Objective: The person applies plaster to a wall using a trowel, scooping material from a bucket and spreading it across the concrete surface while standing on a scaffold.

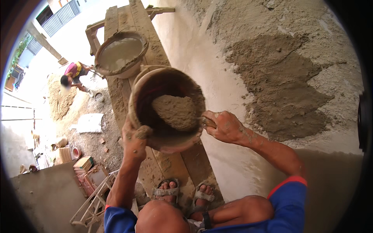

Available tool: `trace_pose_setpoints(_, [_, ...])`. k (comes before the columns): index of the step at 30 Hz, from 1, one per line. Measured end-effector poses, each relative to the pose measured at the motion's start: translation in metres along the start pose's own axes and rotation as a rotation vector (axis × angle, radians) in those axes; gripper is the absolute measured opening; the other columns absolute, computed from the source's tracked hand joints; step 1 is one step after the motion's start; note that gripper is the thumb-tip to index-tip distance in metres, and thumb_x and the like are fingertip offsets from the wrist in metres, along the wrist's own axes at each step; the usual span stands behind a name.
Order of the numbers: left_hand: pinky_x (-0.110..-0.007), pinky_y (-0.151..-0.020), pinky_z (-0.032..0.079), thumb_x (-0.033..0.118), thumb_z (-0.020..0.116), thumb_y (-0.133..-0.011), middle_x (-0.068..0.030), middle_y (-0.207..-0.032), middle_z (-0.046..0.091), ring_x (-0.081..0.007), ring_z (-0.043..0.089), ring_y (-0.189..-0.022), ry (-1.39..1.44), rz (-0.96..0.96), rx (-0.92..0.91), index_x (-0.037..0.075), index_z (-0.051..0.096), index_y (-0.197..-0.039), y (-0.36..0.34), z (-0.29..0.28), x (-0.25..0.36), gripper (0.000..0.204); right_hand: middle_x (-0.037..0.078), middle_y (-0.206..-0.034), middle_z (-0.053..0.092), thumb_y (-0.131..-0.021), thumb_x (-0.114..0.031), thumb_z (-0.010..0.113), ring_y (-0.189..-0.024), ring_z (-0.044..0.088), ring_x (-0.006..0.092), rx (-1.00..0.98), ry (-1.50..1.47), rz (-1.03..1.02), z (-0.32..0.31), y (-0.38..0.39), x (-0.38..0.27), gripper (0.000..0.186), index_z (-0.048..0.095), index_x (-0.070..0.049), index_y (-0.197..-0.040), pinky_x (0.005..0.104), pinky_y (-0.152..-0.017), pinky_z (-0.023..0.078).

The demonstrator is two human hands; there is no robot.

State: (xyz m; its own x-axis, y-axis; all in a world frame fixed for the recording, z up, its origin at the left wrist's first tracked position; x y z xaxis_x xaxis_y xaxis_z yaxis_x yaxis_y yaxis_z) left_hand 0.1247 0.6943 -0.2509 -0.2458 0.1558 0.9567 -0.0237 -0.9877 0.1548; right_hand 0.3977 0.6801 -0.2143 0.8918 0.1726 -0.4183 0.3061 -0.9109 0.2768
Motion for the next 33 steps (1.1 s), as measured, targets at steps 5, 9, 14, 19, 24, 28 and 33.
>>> trace_pose_setpoints(5, [-0.027,-0.061,0.051,0.001,0.061,-0.069,-0.0034,-0.089,0.056,-0.0131,0.056,-0.072,-0.025,-0.095,0.195,0.000,0.052,-0.122,0.000,-0.027,-0.008,0.054,0.017,-0.085,0.064,-0.076,-0.017,0.074,-0.078,0.065,0.0290,0.006,-0.171,0.033,-0.071,-0.014,-0.012,0.043,0.052,-0.004,-0.111,0.0392,-0.069,0.052])
trace_pose_setpoints(9, [-0.025,-0.068,0.050,0.006,0.062,-0.068,-0.0039,-0.096,0.058,-0.0124,0.056,-0.076,-0.071,-0.080,0.261,0.001,0.051,-0.124,0.007,-0.048,0.012,0.057,0.012,-0.089,0.062,-0.076,-0.013,0.075,-0.074,0.060,0.0180,-0.111,-0.280,0.187,-0.117,-0.030,-0.006,0.041,0.053,-0.004,-0.110,0.0315,-0.064,0.052])
trace_pose_setpoints(14, [-0.024,-0.069,0.049,0.008,0.062,-0.069,-0.0029,-0.098,0.059,-0.0106,0.056,-0.077,-0.075,-0.009,0.314,0.001,0.051,-0.124,0.010,-0.058,0.021,0.056,0.020,-0.098,0.064,-0.079,-0.014,0.073,-0.074,0.064,0.0201,0.094,-0.583,0.430,-0.138,-0.068,0.087,0.044,0.058,0.002,-0.118,0.0337,-0.064,0.058])
trace_pose_setpoints(19, [-0.021,-0.064,0.048,0.012,0.063,-0.073,0.0002,-0.092,0.058,-0.0065,0.055,-0.072,-0.131,-0.055,0.308,0.001,0.051,-0.124,0.020,-0.055,0.017,0.054,0.013,-0.090,0.066,-0.092,-0.020,0.058,-0.061,0.060,0.0202,0.903,0.112,0.439,-0.252,-0.040,0.166,0.035,0.059,-0.003,-0.123,0.0377,-0.057,0.054])
trace_pose_setpoints(24, [-0.027,-0.078,0.050,0.016,0.066,-0.074,-0.0062,-0.104,0.059,-0.0130,0.058,-0.087,-0.206,-0.048,0.253,-0.001,0.051,-0.124,0.016,-0.059,0.012,0.055,0.016,-0.106,0.063,-0.095,-0.022,0.054,-0.074,0.062,0.0166,0.642,0.169,0.452,-0.249,-0.015,0.094,0.049,0.045,-0.005,-0.140,0.0329,-0.065,0.055])
trace_pose_setpoints(28, [-0.032,-0.091,0.046,0.013,0.067,-0.073,-0.0095,-0.113,0.059,-0.0186,0.056,-0.104,-0.379,-0.104,0.199,-0.002,0.048,-0.127,0.011,-0.044,0.007,0.060,0.018,-0.114,0.058,-0.091,-0.016,0.058,-0.084,0.061,0.0196,-0.038,-0.328,0.442,-0.139,-0.002,0.046,0.046,0.050,-0.008,-0.135,0.0320,-0.068,0.055])
trace_pose_setpoints(33, [-0.033,-0.097,0.044,0.009,0.061,-0.069,-0.0116,-0.118,0.060,-0.0204,0.057,-0.107,-0.270,0.049,-0.004,-0.004,0.047,-0.131,-0.005,-0.002,0.012,0.066,0.012,-0.090,0.056,-0.083,-0.007,0.061,-0.080,0.062,0.0235,0.116,0.775,-0.288,-0.051,-0.020,-0.039,0.025,0.063,-0.005,-0.108,0.0356,-0.065,0.054])
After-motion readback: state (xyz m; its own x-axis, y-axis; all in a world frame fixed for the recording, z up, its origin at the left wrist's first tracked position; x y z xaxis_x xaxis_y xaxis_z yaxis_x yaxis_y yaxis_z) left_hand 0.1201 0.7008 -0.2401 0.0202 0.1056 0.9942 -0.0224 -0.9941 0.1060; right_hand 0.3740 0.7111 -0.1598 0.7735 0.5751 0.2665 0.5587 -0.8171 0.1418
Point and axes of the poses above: each hand's wrist, its own y-axis away from the middle knuckle, its own z-axis out of the palm, x = y × z, the point moved 3 cm from there along -y, towards the middle knuckle
